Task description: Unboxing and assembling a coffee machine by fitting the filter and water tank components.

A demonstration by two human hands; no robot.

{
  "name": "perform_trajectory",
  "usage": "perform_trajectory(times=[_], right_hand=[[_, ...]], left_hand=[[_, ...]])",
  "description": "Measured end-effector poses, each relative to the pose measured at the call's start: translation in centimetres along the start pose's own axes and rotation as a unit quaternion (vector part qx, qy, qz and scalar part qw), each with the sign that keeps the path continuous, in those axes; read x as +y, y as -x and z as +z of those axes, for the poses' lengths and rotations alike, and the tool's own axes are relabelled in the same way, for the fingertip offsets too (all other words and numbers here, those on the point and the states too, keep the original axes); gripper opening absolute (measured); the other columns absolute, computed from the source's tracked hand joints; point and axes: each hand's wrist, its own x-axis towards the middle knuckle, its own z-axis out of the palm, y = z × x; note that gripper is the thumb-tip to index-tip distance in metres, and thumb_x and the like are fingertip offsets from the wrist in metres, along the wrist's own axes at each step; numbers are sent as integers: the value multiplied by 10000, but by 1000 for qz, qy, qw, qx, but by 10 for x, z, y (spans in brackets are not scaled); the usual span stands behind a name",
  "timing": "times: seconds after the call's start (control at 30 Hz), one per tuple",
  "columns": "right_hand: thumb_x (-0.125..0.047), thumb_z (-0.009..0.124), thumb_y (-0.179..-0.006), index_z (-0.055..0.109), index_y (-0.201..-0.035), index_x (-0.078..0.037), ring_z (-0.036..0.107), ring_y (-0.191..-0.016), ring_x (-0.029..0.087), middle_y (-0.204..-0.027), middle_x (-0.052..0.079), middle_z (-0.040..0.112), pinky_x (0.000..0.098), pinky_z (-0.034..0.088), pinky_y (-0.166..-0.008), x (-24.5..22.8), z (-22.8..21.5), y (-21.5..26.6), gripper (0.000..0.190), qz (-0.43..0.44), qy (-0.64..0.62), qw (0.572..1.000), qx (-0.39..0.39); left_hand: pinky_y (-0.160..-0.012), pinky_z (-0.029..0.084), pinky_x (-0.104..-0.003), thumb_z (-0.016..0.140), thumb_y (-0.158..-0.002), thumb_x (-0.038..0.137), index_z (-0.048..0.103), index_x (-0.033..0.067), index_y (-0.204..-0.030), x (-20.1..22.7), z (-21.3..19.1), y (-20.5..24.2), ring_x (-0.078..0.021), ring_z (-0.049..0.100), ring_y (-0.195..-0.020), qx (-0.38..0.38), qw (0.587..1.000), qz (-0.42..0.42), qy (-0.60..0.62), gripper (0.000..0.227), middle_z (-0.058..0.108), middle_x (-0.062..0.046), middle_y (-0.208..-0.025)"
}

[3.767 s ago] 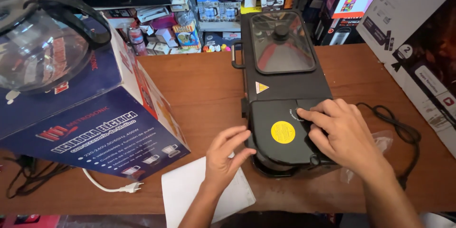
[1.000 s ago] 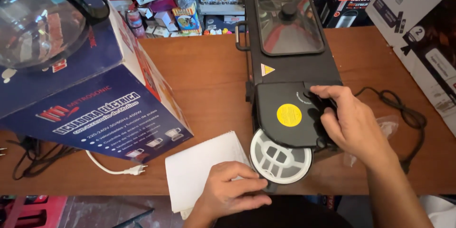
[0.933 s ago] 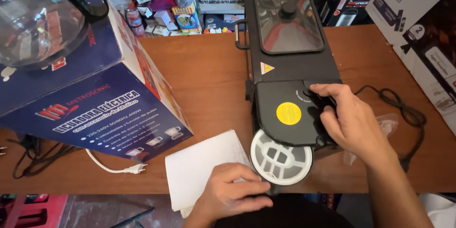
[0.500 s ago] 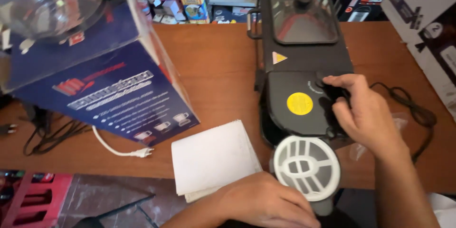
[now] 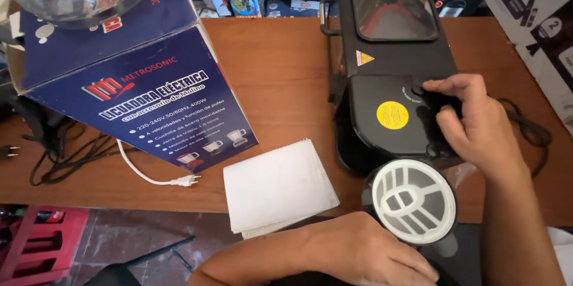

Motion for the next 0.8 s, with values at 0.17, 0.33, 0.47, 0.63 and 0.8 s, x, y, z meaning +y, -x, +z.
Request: perform_trajectory(times=[0.17,0.33,0.47,0.63,0.8], right_hand=[[-4,490,-907,411,-1235,15,685,-1095,321,-1332,136,707,450,489,-895,-3,1,0,337,5,18,1000,6],[-27,479,-887,453,-1263,-3,670,-1175,301,-1322,77,713,451,486,-945,-11,-1,0,378,42,25,999,9],[-10,484,-886,477,-1231,-11,656,-1234,284,-1309,87,717,414,468,-995,-10,1,0,345,40,6,999,15],[-7,475,-895,483,-1226,-13,659,-1240,277,-1311,99,717,409,473,-980,-17,0,1,331,45,5,999,19],[6,463,-878,474,-1192,-41,658,-1227,235,-1286,69,725,371,471,-980,-18,3,-1,318,61,-7,998,27]], left_hand=[[-579,552,-365,617,-1129,129,624,249,-1403,-3,15,5,-206,784,-950,-24,988,4,-156,298,629,108,-1513],[-577,574,-388,566,-1112,121,546,251,-1465,-8,11,14,-196,796,-1087,-89,982,-7,-167,377,560,94,-1598],[-731,590,-323,627,-1112,139,686,194,-1293,-14,-10,23,-216,801,-1019,95,981,51,-161,198,699,23,-1380],[-896,595,-298,729,-978,198,753,91,-1048,-38,-27,24,-202,745,-935,290,951,-106,15,130,768,-59,-1053],[-709,526,-217,809,-902,144,770,71,-1027,-51,-16,20,-115,656,-806,331,919,-176,121,151,742,-66,-979]])
